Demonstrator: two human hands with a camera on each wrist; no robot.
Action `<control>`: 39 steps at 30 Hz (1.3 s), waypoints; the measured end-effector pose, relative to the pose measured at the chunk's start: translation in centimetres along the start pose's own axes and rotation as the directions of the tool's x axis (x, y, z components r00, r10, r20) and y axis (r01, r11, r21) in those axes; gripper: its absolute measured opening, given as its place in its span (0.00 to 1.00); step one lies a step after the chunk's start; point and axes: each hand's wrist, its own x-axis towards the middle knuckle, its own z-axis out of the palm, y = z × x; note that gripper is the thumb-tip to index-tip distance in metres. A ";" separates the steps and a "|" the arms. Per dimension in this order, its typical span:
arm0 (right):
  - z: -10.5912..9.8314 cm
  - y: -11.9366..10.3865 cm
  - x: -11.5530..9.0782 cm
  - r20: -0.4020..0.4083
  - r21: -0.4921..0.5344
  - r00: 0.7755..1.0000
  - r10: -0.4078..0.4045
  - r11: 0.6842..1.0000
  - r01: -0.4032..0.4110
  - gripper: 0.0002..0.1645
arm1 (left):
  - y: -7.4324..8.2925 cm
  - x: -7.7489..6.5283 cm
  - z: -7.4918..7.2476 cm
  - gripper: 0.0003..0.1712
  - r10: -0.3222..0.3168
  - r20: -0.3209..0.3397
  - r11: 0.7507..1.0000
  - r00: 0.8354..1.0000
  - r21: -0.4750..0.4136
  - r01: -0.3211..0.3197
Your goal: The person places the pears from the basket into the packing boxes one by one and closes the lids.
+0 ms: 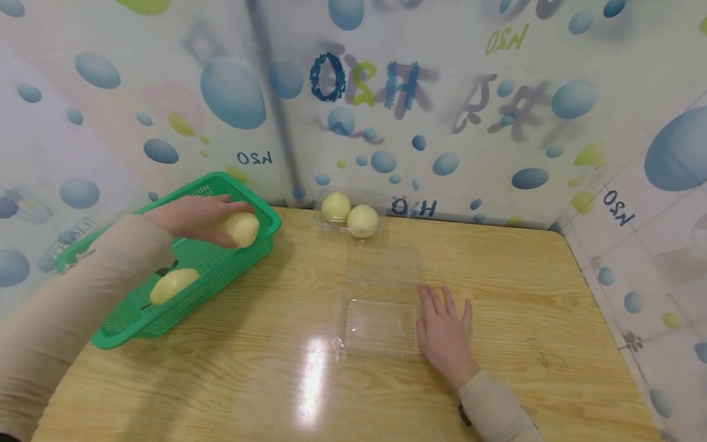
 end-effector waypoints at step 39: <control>0.0 0.1 0.1 0.067 -0.008 0.997 0.036 0.999 -0.035 0.31 | 7.3 2.4 3.5 0.49 0.507 -0.122 0.847 0.853 0.257 -0.466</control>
